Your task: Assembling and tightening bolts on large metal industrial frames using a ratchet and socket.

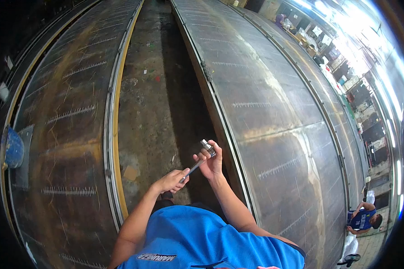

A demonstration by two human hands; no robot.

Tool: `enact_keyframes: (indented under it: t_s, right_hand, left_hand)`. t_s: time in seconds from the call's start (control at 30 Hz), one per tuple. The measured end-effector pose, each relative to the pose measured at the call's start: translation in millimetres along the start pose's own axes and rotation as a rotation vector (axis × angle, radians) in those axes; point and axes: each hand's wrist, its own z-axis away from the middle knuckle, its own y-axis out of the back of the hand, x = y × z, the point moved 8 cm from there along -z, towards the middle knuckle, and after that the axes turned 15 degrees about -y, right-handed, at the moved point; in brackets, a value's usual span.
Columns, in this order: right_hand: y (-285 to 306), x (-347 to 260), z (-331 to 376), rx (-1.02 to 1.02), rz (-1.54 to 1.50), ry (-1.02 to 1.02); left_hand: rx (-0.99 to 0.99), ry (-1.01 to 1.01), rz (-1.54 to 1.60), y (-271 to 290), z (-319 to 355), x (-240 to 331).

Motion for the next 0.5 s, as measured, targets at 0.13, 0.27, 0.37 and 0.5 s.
enact_keyframes:
  t_s: [0.13, 0.27, 0.37, 0.5]
  right_hand:
    - [-20, -39, -113, -0.048, 0.060, -0.043]
    - [-6, -93, -203, 0.256, 0.117, 0.034]
    - [8, -156, -262, 0.416, 0.265, 0.143]
    - [28, -256, -351, 0.579, 0.560, 0.270]
  left_hand:
    - [-0.022, -0.032, 0.013, 85, -72, 61]
    - [0.181, -0.275, -0.119, 146, -144, 104]
    - [0.103, -0.347, -0.246, 209, -193, 144]
    - [0.161, -0.302, -0.262, 310, -252, 191]
